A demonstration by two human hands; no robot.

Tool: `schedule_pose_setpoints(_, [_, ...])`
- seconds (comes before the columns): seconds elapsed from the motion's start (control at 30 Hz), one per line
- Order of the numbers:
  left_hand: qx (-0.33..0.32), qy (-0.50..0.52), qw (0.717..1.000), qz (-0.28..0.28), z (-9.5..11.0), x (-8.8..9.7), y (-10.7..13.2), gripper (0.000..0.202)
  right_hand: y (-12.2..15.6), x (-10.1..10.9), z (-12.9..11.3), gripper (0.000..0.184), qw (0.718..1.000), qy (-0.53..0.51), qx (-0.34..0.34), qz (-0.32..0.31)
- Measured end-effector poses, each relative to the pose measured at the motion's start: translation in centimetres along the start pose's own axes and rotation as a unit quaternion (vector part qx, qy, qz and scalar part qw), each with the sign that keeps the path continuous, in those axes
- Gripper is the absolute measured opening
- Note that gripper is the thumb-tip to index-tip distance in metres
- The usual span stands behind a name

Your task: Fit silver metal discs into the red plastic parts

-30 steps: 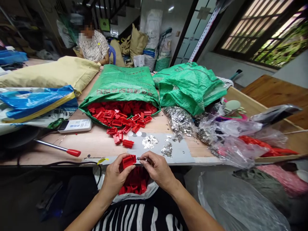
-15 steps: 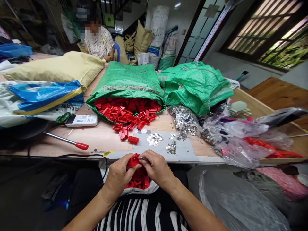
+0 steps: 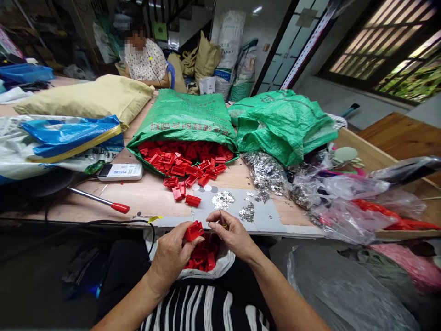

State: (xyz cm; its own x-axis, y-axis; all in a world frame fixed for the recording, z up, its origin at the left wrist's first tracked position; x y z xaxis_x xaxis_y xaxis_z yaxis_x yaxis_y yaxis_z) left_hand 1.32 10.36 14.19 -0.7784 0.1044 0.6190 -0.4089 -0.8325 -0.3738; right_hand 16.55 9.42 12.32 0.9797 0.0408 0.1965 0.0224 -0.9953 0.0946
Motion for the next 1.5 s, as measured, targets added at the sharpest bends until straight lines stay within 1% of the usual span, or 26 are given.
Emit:
schedule_pose_setpoints(0.07, [-0.005, 0.001, 1.0, -0.002, 0.3, 0.0, -0.1, 0.029, 0.0, -0.3, -0.1, 0.019, 1.0, 0.01, 0.01, 0.004])
schedule_pose_setpoints(0.2, [-0.022, -0.008, 1.0, -0.009, 1.0, -0.2, 0.0, 0.029, 0.0, -1.6, 0.6, 0.02, 1.0, -0.009, -0.021, -0.017])
schedule_pose_setpoints(0.3, [-0.039, -0.007, 0.999, -0.027, 1.5, -0.7, 0.2, 0.029, 0.0, -2.5, 1.3, 0.027, 0.995, -0.074, -0.042, -0.044])
schedule_pose_setpoints(0.4, [-0.048, -0.001, 0.998, -0.044, 1.7, -1.3, 0.5, 0.029, 0.1, -3.2, 2.0, 0.035, 0.985, -0.144, -0.066, -0.071])
schedule_pose_setpoints(0.6, [-0.057, 0.027, 0.997, -0.048, 1.3, -2.1, 1.1, 0.032, 0.9, -3.2, 2.6, 0.041, 0.973, -0.198, -0.076, -0.09])
schedule_pose_setpoints(0.77, [-0.075, 0.061, 0.994, -0.045, 1.2, -2.3, 1.5, 0.037, 1.9, -3.0, 3.3, 0.043, 0.961, -0.228, -0.117, -0.105])
schedule_pose_setpoints(0.87, [-0.08, 0.112, 0.988, -0.074, 1.2, -2.3, 1.2, 0.039, 2.3, -3.0, 3.7, 0.044, 0.948, -0.262, -0.141, -0.111])
schedule_pose_setpoints(0.93, [-0.063, 0.163, 0.979, -0.106, 0.8, -2.6, 1.0, 0.038, 2.6, -3.4, 4.3, 0.046, 0.935, -0.291, -0.165, -0.115])
schedule_pose_setpoints(1.0, [-0.019, 0.222, 0.966, -0.13, 0.0, -3.0, 0.8, 0.033, 2.8, -4.1, 5.1, 0.049, 0.919, -0.324, -0.188, -0.119])
schedule_pose_setpoints(1.07, [0.051, 0.286, 0.947, -0.136, -1.4, -3.6, 0.9, 0.029, 2.8, -4.7, 5.6, 0.052, 0.907, -0.353, -0.199, -0.12])
schedule_pose_setpoints(1.13, [0.133, 0.337, 0.923, -0.131, -3.0, -4.3, 1.3, 0.028, 2.6, -5.0, 5.6, 0.053, 0.907, -0.347, -0.199, -0.133])
schedule_pose_setpoints(1.17, [0.171, 0.355, 0.911, -0.125, -3.7, -4.6, 1.6, 0.029, 2.4, -4.9, 5.3, 0.052, 0.916, -0.322, -0.194, -0.143])
schedule_pose_setpoints(1.2, [0.203, 0.367, 0.9, -0.118, -4.2, -4.8, 1.8, 0.03, 2.1, -4.3, 5.0, 0.05, 0.932, -0.278, -0.183, -0.145])
schedule_pose_setpoints(1.23, [0.228, 0.374, 0.892, -0.108, -4.7, -4.9, 2.0, 0.032, 1.5, -3.3, 4.7, 0.046, 0.954, -0.212, -0.164, -0.132])
schedule_pose_setpoints(1.27, [0.245, 0.377, 0.888, -0.097, -4.9, -4.8, 2.1, 0.033, 0.8, -1.6, 4.2, 0.04, 0.977, -0.127, -0.137, -0.101])
schedule_pose_setpoints(1.3, [0.253, 0.376, 0.887, -0.088, -5.0, -4.7, 2.1, 0.034, 0.0, 0.7, 3.4, 0.032, 0.994, -0.022, -0.104, -0.039])
schedule_pose_setpoints(1.33, [0.255, 0.371, 0.89, -0.08, -5.1, -4.4, 2.1, 0.035, -0.6, 3.2, 2.5, 0.022, 0.992, 0.095, -0.074, 0.029])
schedule_pose_setpoints(1.37, [0.251, 0.359, 0.896, -0.076, -5.0, -4.2, 1.9, 0.035, -0.9, 5.2, 1.6, 0.014, 0.974, 0.203, -0.054, 0.085])
schedule_pose_setpoints(1.4, [0.244, 0.345, 0.903, -0.074, -4.9, -3.9, 1.8, 0.035, -1.2, 6.6, 0.9, 0.01, 0.949, 0.29, -0.045, 0.12])
schedule_pose_setpoints(1.47, [0.226, 0.314, 0.919, -0.074, -4.8, -3.6, 1.6, 0.034, -1.9, 8.0, 0.6, 0.012, 0.904, 0.401, -0.052, 0.138])
schedule_pose_setpoints(1.5, [0.219, 0.299, 0.926, -0.073, -4.8, -3.5, 1.5, 0.035, -2.2, 8.3, 0.8, 0.012, 0.889, 0.433, -0.061, 0.133])
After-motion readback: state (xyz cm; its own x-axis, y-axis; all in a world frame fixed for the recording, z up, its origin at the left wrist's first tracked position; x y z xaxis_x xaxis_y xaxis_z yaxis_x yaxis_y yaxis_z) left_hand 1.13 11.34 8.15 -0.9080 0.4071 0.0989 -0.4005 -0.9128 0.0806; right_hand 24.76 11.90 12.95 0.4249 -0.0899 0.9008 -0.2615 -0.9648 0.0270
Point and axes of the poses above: each hand's wrist, its own y-axis away from the middle knuckle, its own x-axis out of the back of the hand, z = x × y, the point moved 10 cm from there along -y, towards the middle knuckle, and after that the axes turned 3 degrees about -y, right-handed, at the moved point
